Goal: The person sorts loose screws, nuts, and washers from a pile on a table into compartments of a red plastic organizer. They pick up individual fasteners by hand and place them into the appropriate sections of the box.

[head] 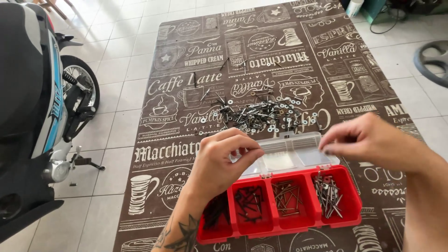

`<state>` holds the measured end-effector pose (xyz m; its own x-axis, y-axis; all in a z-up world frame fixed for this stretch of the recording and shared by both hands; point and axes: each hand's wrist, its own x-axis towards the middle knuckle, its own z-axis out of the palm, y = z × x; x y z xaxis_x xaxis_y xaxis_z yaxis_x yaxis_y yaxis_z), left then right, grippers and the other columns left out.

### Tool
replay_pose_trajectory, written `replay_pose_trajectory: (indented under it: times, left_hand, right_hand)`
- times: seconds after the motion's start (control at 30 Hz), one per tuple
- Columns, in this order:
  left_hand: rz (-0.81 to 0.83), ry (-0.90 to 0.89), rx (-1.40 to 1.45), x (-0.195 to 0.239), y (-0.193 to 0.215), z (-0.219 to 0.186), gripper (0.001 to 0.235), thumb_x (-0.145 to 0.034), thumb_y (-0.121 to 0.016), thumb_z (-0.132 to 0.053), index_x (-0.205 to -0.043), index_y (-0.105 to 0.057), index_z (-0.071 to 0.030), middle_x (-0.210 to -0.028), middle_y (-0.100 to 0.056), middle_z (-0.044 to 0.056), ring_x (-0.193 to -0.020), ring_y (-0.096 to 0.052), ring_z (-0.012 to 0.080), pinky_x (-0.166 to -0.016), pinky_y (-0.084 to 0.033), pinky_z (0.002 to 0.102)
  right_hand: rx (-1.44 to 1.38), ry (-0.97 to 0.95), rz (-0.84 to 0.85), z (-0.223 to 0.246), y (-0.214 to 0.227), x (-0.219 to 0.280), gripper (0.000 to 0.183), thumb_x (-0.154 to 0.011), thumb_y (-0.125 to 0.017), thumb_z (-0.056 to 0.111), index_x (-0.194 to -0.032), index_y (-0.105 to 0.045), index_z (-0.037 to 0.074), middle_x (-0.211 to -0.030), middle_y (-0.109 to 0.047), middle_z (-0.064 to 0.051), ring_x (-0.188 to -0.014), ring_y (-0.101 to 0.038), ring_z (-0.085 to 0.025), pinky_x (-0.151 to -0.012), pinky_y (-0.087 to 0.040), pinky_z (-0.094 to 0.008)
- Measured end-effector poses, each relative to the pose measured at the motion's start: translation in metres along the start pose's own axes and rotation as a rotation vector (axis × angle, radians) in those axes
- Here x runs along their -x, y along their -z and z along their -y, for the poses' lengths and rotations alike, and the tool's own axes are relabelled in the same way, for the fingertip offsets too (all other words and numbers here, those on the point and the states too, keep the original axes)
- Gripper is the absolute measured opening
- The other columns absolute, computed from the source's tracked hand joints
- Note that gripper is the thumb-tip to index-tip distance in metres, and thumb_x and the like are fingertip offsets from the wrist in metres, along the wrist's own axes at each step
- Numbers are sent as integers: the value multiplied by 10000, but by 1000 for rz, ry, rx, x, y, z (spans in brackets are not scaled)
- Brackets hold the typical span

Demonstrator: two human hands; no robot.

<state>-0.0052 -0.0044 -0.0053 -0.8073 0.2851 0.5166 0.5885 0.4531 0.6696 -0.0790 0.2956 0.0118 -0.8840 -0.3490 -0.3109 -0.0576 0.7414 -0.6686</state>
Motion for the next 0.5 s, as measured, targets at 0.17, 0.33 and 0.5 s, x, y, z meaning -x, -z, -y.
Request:
replay_pose_trajectory:
  times: [0.17,0.33,0.5]
  left_hand:
    - [20,39,-22,1,-1,3,83,-899,-770,-151,-915,-752,-71,-873,-736,28,-706,-643,124,-609,-554,241]
    - [25,52,-14,0,0,2,79,-896,-771,-141,-915,-756,-65,-878,-738,33,-713,-652,125,-621,-568,238]
    - [30,55,-22,0,0,1,80,-899,-767,-139,-921,-752,-64,-887,-738,33,-724,-666,128,-600,-566,236]
  right_hand:
    - [83,-61,359,17,-6,10,283,-867,-802,215,-859,-1051,80,-566,-748,-12,-490,-441,-113,-487,-341,-266]
    - [124,-61,323,10,-4,6,271,-909,-773,257,-806,-957,86,-558,-639,-7,-469,-376,-120,-480,-291,-281]
    - [66,-101,366,15,-2,10,345,-894,-729,257,-863,-1021,77,-657,-889,-8,-588,-676,-106,-587,-522,-251]
